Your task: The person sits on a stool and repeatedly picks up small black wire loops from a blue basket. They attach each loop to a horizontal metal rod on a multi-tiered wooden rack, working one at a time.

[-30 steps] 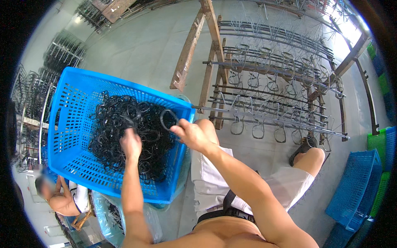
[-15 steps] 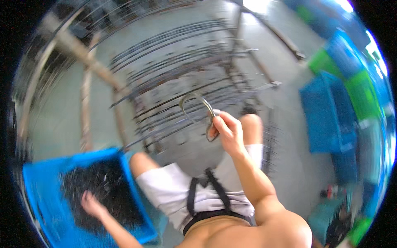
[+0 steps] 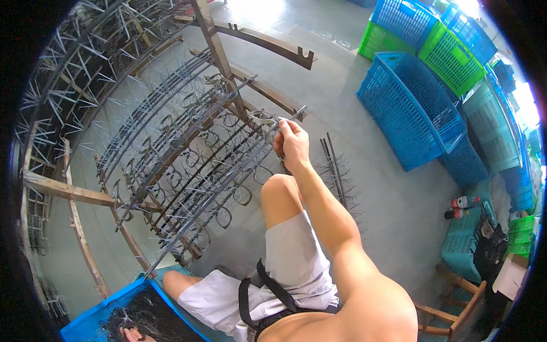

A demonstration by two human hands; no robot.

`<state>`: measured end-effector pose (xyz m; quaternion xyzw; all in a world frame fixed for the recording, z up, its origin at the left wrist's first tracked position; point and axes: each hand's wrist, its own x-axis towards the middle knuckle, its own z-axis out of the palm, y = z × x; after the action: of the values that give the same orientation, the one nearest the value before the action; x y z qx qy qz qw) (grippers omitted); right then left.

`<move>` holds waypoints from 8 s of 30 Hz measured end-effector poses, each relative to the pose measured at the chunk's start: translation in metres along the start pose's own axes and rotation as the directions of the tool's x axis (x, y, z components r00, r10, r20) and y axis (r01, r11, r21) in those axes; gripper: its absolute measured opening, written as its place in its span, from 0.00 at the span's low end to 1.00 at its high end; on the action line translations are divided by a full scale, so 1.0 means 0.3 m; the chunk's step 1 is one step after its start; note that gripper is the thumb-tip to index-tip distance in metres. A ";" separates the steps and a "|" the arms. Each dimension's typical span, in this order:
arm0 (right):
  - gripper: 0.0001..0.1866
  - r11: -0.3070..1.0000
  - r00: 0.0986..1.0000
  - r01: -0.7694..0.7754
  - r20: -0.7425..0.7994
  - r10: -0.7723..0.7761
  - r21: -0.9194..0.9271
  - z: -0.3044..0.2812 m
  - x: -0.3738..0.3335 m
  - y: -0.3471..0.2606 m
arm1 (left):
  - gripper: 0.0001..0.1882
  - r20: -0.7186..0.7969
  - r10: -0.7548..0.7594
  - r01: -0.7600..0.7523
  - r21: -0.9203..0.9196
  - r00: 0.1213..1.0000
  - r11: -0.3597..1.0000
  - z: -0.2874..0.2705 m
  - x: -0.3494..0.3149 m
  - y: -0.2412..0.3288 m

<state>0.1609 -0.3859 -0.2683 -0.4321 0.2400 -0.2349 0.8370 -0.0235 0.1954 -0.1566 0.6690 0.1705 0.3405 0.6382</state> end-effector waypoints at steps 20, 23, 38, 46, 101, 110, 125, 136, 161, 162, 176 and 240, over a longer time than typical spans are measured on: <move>0.07 0.996 0.997 -0.081 -0.008 0.081 0.034 0.055 0.006 -0.005 | 0.08 0.509 -0.194 0.297 -0.128 0.839 0.946 0.394 -0.206 0.098; 0.06 0.999 0.999 -0.047 0.007 0.046 0.022 0.056 0.002 0.005 | 0.11 0.416 -0.243 0.299 -0.074 0.876 0.952 0.428 -0.222 0.109; 0.13 0.550 0.919 0.392 0.291 -0.266 -0.737 0.051 -0.050 0.043 | 0.12 0.532 -0.216 0.429 -0.318 0.819 0.846 0.321 -0.203 -0.165; 0.13 0.571 0.926 0.377 0.278 -0.255 -0.729 0.050 -0.043 0.021 | 0.13 0.597 -0.214 0.451 -0.280 0.773 0.847 0.381 -0.204 -0.140; 0.10 0.869 0.759 0.176 0.626 0.179 -0.462 0.195 -0.754 0.142 | 0.12 0.731 -0.561 0.855 -0.059 0.389 0.516 0.702 -0.547 -0.215; 0.07 0.990 0.855 -0.135 0.500 0.138 -0.042 0.193 -0.732 0.158 | 0.07 0.812 -0.578 0.960 0.088 0.087 0.267 0.636 -0.578 -0.275; 0.13 0.991 0.990 0.103 -0.089 -0.111 -0.087 0.187 -0.222 0.208 | 0.12 0.952 -0.305 0.999 -0.015 0.027 0.040 0.549 -0.508 -0.253; 0.11 0.996 0.999 -0.035 -0.029 0.032 -0.088 0.203 -0.209 0.158 | 0.12 0.939 -0.339 0.962 0.038 0.058 0.271 0.560 -0.450 -0.241; 0.12 0.711 0.928 0.371 0.224 -0.296 -0.597 0.205 -0.262 0.207 | 0.13 0.745 -0.542 0.788 0.038 0.388 0.615 0.514 -0.466 -0.273; 0.12 0.696 0.923 0.384 0.222 -0.315 -0.607 0.212 -0.260 0.203 | 0.14 0.738 -0.549 0.788 0.038 0.393 0.615 0.522 -0.465 -0.268; 0.17 0.296 0.793 0.514 0.315 -0.521 -0.805 0.195 -0.392 0.111 | 0.21 0.736 -0.431 0.641 -0.005 0.522 0.768 0.569 -0.436 -0.176; 0.12 0.941 0.986 -0.167 0.043 0.161 0.294 0.317 -0.463 0.329 | 0.22 0.740 -0.426 0.762 -0.177 0.520 0.623 0.530 -0.358 -0.223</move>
<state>0.1291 -0.1934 -0.2744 -0.2820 0.2295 -0.1939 0.9111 0.0211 0.0154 -0.2395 0.4539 0.0805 -0.1256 0.8785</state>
